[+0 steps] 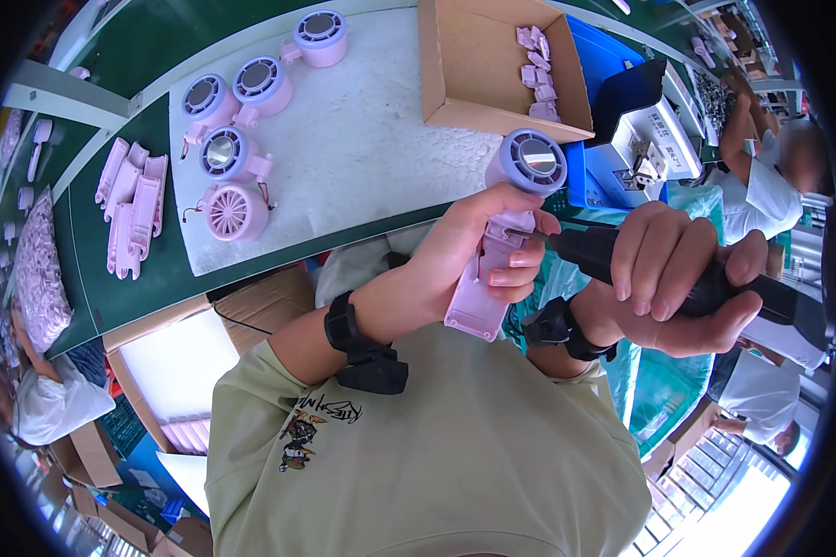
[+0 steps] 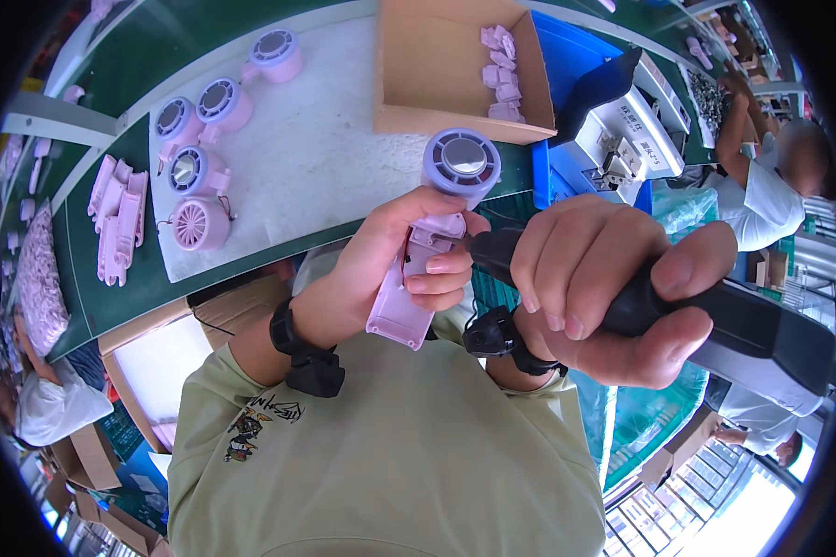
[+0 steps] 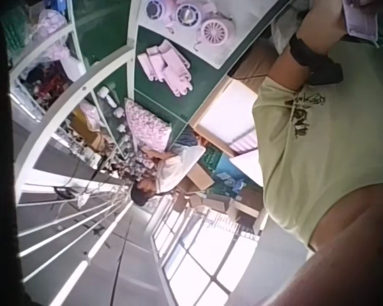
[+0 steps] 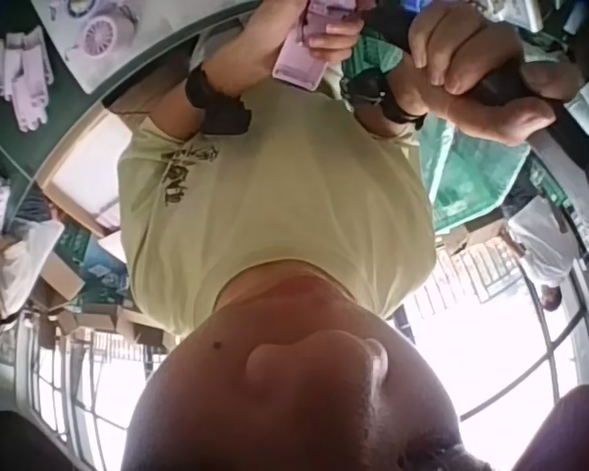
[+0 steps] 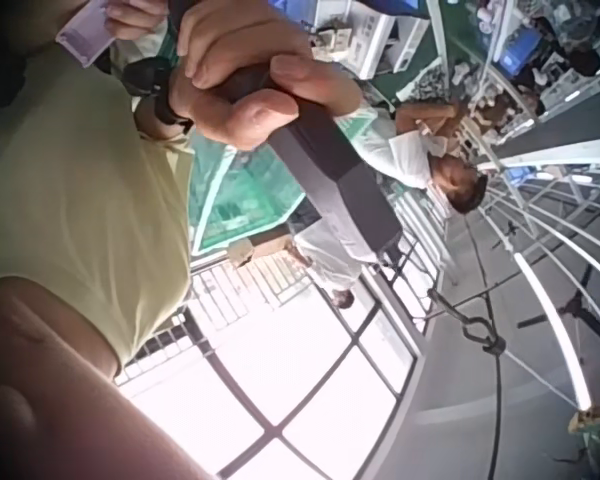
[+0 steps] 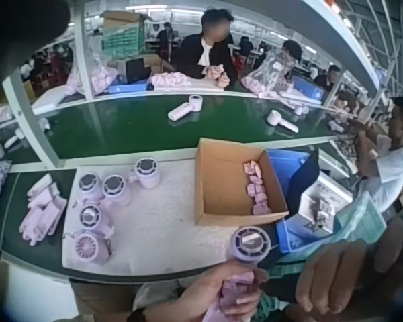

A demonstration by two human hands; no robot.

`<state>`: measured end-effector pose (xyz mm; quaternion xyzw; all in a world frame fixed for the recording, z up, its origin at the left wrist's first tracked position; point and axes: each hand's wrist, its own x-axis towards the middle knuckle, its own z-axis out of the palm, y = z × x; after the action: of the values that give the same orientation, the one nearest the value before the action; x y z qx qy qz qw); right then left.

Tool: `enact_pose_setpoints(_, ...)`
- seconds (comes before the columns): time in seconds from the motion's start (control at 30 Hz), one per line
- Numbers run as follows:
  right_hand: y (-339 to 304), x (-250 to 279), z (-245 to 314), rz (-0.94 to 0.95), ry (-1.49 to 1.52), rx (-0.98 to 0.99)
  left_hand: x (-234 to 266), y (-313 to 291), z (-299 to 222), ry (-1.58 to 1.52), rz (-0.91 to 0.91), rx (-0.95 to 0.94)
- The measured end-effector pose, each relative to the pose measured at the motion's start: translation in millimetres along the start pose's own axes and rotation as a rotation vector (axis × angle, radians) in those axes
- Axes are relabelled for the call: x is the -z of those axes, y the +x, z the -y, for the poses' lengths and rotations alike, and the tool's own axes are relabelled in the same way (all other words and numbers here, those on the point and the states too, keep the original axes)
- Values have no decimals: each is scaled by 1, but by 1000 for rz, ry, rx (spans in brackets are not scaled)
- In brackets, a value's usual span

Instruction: Assembling small hand-held electric fans on a factory production line.

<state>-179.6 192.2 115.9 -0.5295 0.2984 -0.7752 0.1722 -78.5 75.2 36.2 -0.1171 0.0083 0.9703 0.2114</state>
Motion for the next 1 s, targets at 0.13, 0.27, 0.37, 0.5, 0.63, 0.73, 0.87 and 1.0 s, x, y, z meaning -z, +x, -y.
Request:
enact_pose_setpoints(0.13, 0, 4, 2, 67, 37, -17, 0, -3, 3, -15, 9, 23)
enact_pose_setpoints(0.27, 2, 5, 4, -99, 58, 22, -2, -2, 3, 168, -66, -36)
enact_pose_setpoints(0.37, 5, 11, 13, -243, 78, 70, 2, 0, -3, 334, -100, -148)
enact_pose_setpoints(0.5, 8, 33, 37, -404, 33, 162, 11, 3, -6, 330, -117, -156)
enact_pose_setpoints(0.63, 28, 75, 52, -631, -281, 358, 24, -10, -12, 425, -172, -300)
enact_pose_setpoints(0.73, 44, 118, 65, -873, -464, 497, 29, -20, -16, 483, -192, -348)
enact_pose_setpoints(0.87, 50, 141, 66, -1019, -542, 545, 33, -26, -21, 506, -234, -448)
enact_pose_setpoints(1.0, 52, 145, 60, -1054, -575, 527, 32, -26, -21, 492, -334, -487)
